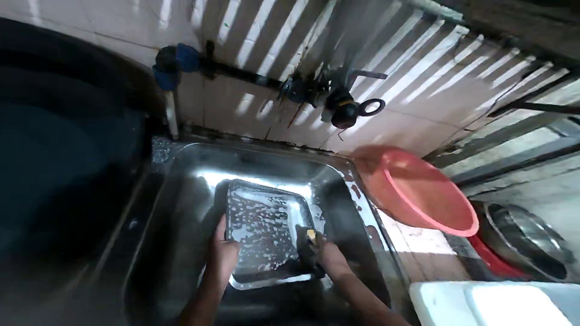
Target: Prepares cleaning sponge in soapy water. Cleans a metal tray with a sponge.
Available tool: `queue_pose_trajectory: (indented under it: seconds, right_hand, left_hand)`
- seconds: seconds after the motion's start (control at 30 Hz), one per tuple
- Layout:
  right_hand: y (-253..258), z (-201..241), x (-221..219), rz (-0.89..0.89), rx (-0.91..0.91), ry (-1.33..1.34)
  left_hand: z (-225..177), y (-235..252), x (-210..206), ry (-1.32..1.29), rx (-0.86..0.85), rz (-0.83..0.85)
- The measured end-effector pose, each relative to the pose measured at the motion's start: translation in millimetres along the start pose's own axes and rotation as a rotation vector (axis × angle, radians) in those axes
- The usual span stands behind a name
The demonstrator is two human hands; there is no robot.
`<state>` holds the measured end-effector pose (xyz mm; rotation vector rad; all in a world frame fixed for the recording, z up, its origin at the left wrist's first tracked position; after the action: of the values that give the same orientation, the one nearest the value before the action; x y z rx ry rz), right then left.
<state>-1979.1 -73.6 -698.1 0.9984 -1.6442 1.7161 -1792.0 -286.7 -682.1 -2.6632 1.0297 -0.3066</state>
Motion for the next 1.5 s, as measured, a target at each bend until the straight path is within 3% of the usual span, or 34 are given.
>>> queue_pose_trajectory:
  seconds: [0.1,0.17,0.3,0.37,0.43,0.5,0.63,0.73,0.87,0.93,1.03,1.1,1.17,1.33,1.4,1.5]
  right_hand:
    - [9.2,21.4,-28.9,-0.138,0.076,0.148]
    - [-1.8,61.0,-42.4,-0.160,0.118,0.314]
    - [-42.6,149.7,-28.2,0.035,0.400,0.621]
    - [-53.8,179.8,-18.1,0.151,0.387,0.985]
    - [-65.8,194.7,-10.2,0.236,0.355,1.152]
    - [-77.9,190.3,-10.6,0.252,0.398,1.083]
    - [-112.3,145.1,-23.3,0.278,0.561,0.633]
    - [-133.7,109.7,-36.4,0.155,0.844,0.378]
    - [-114.6,67.3,-41.5,0.154,1.012,0.083]
    - [-85.1,30.7,-36.6,0.157,0.886,0.105]
    - [-25.1,-24.8,-13.2,0.229,0.495,0.166]
    - [-6.4,-35.6,3.4,0.271,0.320,0.199]
    - [-16.4,-5.9,13.7,0.357,0.309,0.176]
    - [-97.3,101.4,-20.1,0.419,0.703,0.180]
    - [-86.9,101.1,-27.3,0.415,0.659,0.210]
    - [-23.6,54.6,-18.6,0.260,0.371,0.159]
  left_hand:
    - [1.7,0.6,-1.5,-0.031,0.013,0.007]
    - [2.8,2.2,0.3,-0.024,0.027,0.019]
    - [5.5,2.6,2.0,-0.185,0.034,0.009]
    - [8.3,1.9,2.8,-0.280,0.074,-0.007]
    - [10.7,1.8,3.8,-0.392,0.145,-0.022]
    - [7.3,1.9,5.6,-0.562,0.196,0.008]
    - [10.0,2.1,9.3,-0.686,0.287,-0.027]
    - [10.8,-3.5,13.2,-0.443,0.180,0.039]
    - [19.8,2.1,5.5,-0.195,0.082,0.002]
    - [22.9,3.6,5.0,-0.152,0.071,-0.031]
    - [20.0,7.7,6.2,-0.124,0.102,-0.065]
    - [18.0,7.5,3.6,-0.128,0.117,-0.089]
    - [14.5,8.0,3.0,-0.127,0.119,-0.091]
    - [16.0,6.9,4.5,-0.064,0.116,-0.064]
    - [17.7,8.0,4.6,-0.058,0.106,-0.072]
    - [17.3,10.7,4.7,-0.009,0.049,-0.089]
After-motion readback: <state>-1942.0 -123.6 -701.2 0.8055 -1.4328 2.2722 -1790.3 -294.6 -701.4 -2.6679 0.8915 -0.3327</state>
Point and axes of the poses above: each hand's wrist, its own y-axis towards the middle knuckle, its own x-axis out of the back of the hand, z = x × y, the point moved 1 cm from there along y, towards the middle knuckle, and after that the axes turned 8 degrees about -x, right-handed, at the moved point
